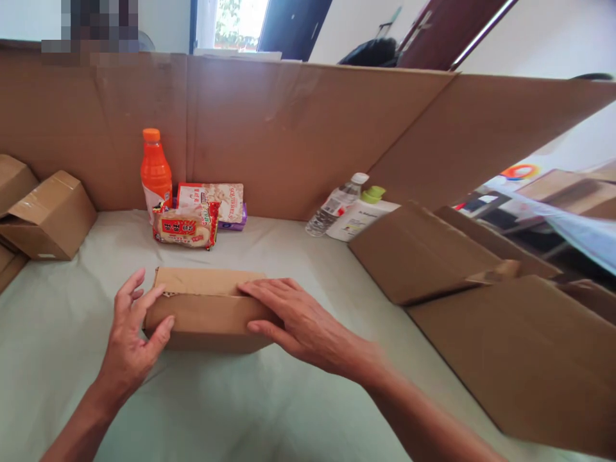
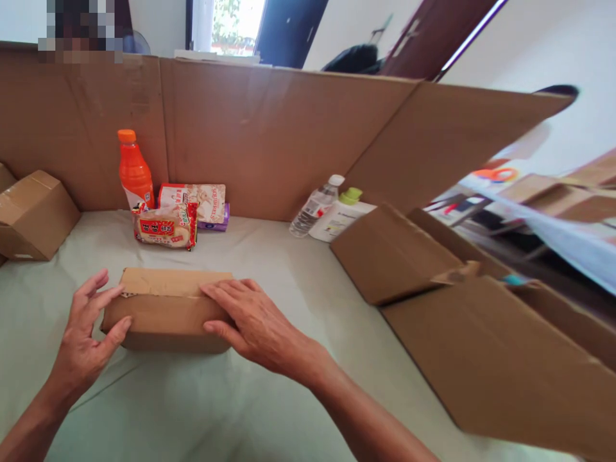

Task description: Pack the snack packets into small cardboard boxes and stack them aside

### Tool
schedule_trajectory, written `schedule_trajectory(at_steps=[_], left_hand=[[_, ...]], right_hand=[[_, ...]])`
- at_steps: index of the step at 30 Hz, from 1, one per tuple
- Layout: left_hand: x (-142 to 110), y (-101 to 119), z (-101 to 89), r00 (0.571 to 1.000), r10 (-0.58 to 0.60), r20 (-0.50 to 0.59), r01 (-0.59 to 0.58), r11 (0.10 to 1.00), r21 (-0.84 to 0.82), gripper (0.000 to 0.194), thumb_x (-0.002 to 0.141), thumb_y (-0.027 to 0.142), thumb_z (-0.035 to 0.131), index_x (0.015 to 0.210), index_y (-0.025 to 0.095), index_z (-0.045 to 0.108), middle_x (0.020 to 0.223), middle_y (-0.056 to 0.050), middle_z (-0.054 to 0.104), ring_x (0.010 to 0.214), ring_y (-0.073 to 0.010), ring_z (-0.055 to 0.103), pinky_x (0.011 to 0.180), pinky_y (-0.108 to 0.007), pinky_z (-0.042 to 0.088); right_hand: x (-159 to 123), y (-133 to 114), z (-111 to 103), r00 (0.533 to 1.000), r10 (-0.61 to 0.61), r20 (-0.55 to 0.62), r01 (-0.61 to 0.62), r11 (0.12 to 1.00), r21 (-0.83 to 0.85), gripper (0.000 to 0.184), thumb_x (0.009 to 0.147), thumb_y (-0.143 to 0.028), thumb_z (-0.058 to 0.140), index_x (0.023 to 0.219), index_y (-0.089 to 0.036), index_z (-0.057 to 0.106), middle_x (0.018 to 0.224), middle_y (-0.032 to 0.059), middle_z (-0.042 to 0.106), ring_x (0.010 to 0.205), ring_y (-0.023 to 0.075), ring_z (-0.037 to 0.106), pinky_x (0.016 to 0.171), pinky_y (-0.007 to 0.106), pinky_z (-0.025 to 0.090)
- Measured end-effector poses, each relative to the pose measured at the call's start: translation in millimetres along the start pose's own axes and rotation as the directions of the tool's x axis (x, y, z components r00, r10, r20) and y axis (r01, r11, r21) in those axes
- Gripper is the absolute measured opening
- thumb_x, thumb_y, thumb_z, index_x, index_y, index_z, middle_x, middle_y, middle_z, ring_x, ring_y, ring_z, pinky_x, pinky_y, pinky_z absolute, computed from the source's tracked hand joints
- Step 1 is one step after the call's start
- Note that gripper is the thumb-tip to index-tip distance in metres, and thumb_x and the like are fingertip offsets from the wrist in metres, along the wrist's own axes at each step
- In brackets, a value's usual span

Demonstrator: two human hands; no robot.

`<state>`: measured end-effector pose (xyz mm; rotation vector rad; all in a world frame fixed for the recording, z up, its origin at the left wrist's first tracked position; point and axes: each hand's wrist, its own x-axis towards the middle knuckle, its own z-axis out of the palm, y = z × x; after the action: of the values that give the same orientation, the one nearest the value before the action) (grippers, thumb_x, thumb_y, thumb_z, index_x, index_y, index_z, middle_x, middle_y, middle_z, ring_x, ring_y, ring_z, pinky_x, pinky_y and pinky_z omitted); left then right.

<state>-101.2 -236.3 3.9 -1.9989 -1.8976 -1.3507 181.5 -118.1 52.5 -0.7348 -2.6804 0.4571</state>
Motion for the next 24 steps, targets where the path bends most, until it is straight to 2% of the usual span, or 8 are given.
schedule_trajectory(at_steps=[2,5,8,12,14,16,20,24], left_hand=[[3.6,-4.7,-0.2,0.992,-0.026,0.12,0.033,0.998,-0.05,0.028,0.098,0.03,0.056,0.124,0.029,0.065,0.155,-0.01,0.043,0.136,-0.0277,0.052,0.108,-0.047,0.052],[8.5,-11.2,1.1,0.969,-0.042,0.242,0.071,0.991,-0.115,0.027,0.098,0.031,0.051,0.117,0.026,0.069,0.156,-0.012,0.044,0.138,-0.0296,0.052,0.108,-0.046,0.052],[8.1,-12.8,-0.4,0.953,-0.013,0.304,0.07,0.982,-0.177,0.029,0.092,0.032,0.059,0.119,0.024,0.067,0.162,-0.014,0.037,0.142,-0.0328,0.049,0.11,-0.049,0.05],[-8.6,-8.4,-11.0,0.925,0.06,0.374,0.019,0.979,-0.205,0.057,0.076,0.02,0.072,0.131,0.022,0.06,0.164,-0.018,0.03,0.148,-0.0354,0.041,0.117,-0.053,0.043],[-21.0,-8.1,-19.1,0.932,0.05,0.358,0.017,0.984,-0.18,0.065,0.072,0.013,0.071,0.135,0.02,0.056,0.165,-0.02,0.027,0.15,-0.0347,0.039,0.118,-0.051,0.042],[-30.5,-10.2,-30.7,0.96,0.016,0.279,0.021,0.991,-0.129,0.065,0.074,0.011,0.068,0.137,0.02,0.054,0.165,-0.021,0.025,0.149,-0.0328,0.04,0.116,-0.048,0.044],[-32.0,-15.9,-66.3,0.997,-0.01,0.078,0.009,1.0,0.011,0.057,0.083,0.016,0.064,0.139,0.022,0.054,0.166,-0.019,0.026,0.148,-0.0298,0.042,0.115,-0.046,0.046],[-35.1,-19.7,-104.1,0.996,-0.045,-0.08,0.06,0.979,0.193,0.05,0.086,0.019,0.065,0.135,0.023,0.058,0.165,-0.015,0.031,0.148,-0.0299,0.043,0.115,-0.047,0.046]], right_hand=[[-11.1,7.4,20.7,0.985,0.094,-0.147,-0.091,0.995,0.027,0.047,0.102,-0.043,0.051,0.142,-0.019,0.057,0.15,0.0176,0.054,0.138,0.0315,0.052,0.112,0.057,0.042],[-33.9,17.4,53.4,0.909,0.295,-0.293,-0.252,0.951,0.177,0.048,0.103,-0.048,0.046,0.144,-0.025,0.058,0.159,0.0152,0.044,0.144,0.0309,0.046,0.113,0.054,0.045],[-59.6,21.0,77.8,0.878,0.372,-0.301,-0.263,0.901,0.346,0.052,0.105,-0.049,0.039,0.151,-0.029,0.051,0.157,0.0116,0.049,0.143,0.0275,0.049,0.109,0.046,0.051],[-72.0,21.1,84.4,0.88,0.37,-0.296,-0.234,0.883,0.408,0.053,0.101,-0.05,0.047,0.151,-0.03,0.051,0.15,0.0092,0.057,0.133,0.0282,0.059,0.098,0.037,0.058],[-60.0,18.5,79.0,0.892,0.367,-0.264,-0.24,0.88,0.411,0.052,0.099,-0.05,0.051,0.147,-0.031,0.056,0.146,0.009,0.061,0.126,0.0287,0.064,0.092,0.034,0.061],[-37.2,11.2,72.1,0.919,0.319,-0.23,-0.207,0.89,0.406,0.052,0.098,-0.05,0.053,0.146,-0.031,0.057,0.144,0.0086,0.062,0.125,0.0292,0.065,0.091,0.033,0.06],[21.4,-11.9,64.9,0.957,0.148,-0.25,-0.037,0.916,0.4,0.062,0.094,-0.051,0.06,0.151,-0.031,0.05,0.152,0.0093,0.055,0.135,0.031,0.056,0.105,0.041,0.053],[82.8,-29.9,74.8,0.979,0.03,-0.203,0.077,0.862,0.501,0.071,0.092,-0.053,0.064,0.155,-0.028,0.043,0.157,0.0107,0.049,0.14,0.0306,0.051,0.112,0.045,0.047]])
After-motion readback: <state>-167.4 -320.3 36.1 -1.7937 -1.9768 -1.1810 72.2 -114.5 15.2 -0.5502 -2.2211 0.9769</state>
